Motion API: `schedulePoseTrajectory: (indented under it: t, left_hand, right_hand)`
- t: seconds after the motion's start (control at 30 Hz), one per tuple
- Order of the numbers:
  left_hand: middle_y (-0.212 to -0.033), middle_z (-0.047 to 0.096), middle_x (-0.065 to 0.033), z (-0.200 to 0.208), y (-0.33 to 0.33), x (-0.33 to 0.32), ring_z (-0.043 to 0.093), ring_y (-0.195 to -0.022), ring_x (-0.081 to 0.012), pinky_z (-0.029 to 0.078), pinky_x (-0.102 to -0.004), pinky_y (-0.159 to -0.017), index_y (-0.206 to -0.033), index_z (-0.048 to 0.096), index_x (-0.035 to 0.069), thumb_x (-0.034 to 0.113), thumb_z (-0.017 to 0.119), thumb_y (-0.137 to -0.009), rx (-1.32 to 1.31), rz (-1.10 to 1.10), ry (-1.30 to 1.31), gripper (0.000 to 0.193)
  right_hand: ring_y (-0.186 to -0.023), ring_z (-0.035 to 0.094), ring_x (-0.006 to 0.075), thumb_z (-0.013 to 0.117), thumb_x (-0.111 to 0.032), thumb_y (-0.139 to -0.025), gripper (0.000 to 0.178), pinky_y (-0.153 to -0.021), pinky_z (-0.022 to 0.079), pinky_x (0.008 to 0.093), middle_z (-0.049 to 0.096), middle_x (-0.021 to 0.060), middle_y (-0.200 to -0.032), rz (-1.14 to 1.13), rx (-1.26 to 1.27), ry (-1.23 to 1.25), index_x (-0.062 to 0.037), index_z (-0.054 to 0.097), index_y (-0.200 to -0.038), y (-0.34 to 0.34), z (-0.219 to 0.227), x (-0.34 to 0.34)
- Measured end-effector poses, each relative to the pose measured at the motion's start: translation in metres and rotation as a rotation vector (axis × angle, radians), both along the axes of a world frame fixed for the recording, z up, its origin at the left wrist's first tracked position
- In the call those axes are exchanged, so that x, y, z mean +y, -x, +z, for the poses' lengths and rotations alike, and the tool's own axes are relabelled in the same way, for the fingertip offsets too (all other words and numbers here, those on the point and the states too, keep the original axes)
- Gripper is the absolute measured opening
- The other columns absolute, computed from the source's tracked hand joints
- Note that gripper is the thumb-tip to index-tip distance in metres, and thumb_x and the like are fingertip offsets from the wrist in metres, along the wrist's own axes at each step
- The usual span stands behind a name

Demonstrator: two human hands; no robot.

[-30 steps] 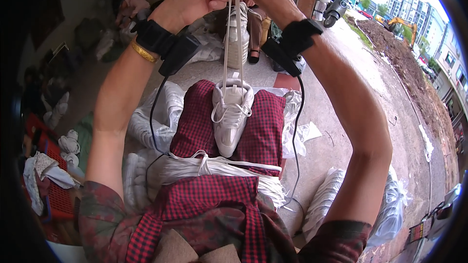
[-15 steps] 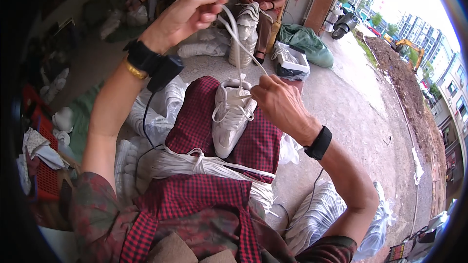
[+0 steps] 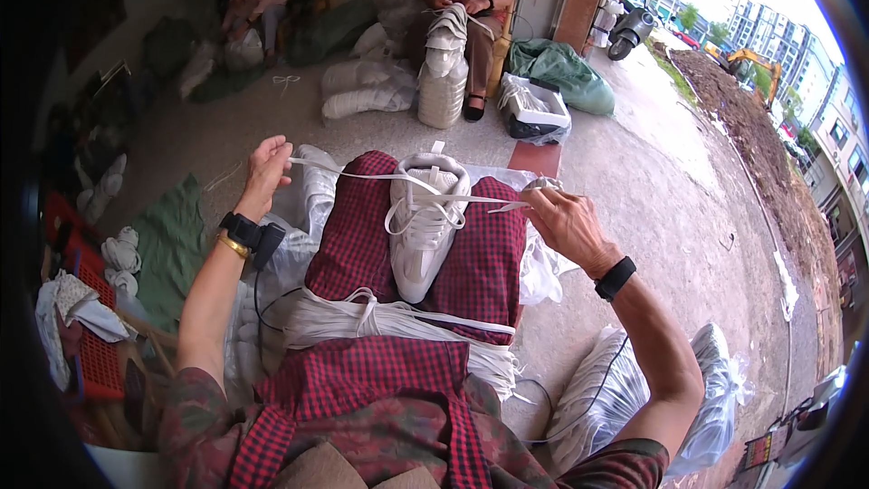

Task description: Lacing the upper portion of a white shoe during manufacturing.

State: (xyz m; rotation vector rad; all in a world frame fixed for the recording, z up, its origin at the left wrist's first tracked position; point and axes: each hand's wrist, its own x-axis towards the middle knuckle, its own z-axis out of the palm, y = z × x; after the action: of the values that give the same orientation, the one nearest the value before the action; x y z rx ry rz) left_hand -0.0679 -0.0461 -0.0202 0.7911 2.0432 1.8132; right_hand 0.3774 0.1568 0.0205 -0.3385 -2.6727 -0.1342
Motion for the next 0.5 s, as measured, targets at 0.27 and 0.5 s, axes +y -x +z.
schedulePoseTrajectory:
  t: [0.27,0.5]
  left_hand:
    - [-0.119,0.056,-0.0112,0.002,-0.113,0.038,0.063,-0.097,-0.0221,0.056,-0.0289,-0.066,-0.125,0.054,0.005,-0.007,0.062,-0.076,0.765,-0.527,-0.126,0.051]
    - [-0.087,0.060,-0.0108,-0.001,-0.090,0.031,0.064,-0.079,-0.0288,0.052,-0.0377,-0.068,-0.103,0.068,0.003,-0.003,0.069,-0.082,1.186,-0.494,-0.253,0.022]
  right_hand:
    - [-0.078,0.070,0.0296,0.060,-0.009,-0.094,0.017,-0.065,0.057,0.0403,0.069,0.0103,-0.094,-0.029,-0.038,-0.058,-0.0074,0.056,-0.110,-0.009,0.009,-0.003]
    - [-0.081,0.069,0.0316,0.058,-0.003,-0.091,0.015,-0.066,0.055,0.0395,0.068,0.0118,-0.092,-0.117,-0.067,-0.050,-0.0060,0.057,-0.106,-0.044,0.005,0.013]
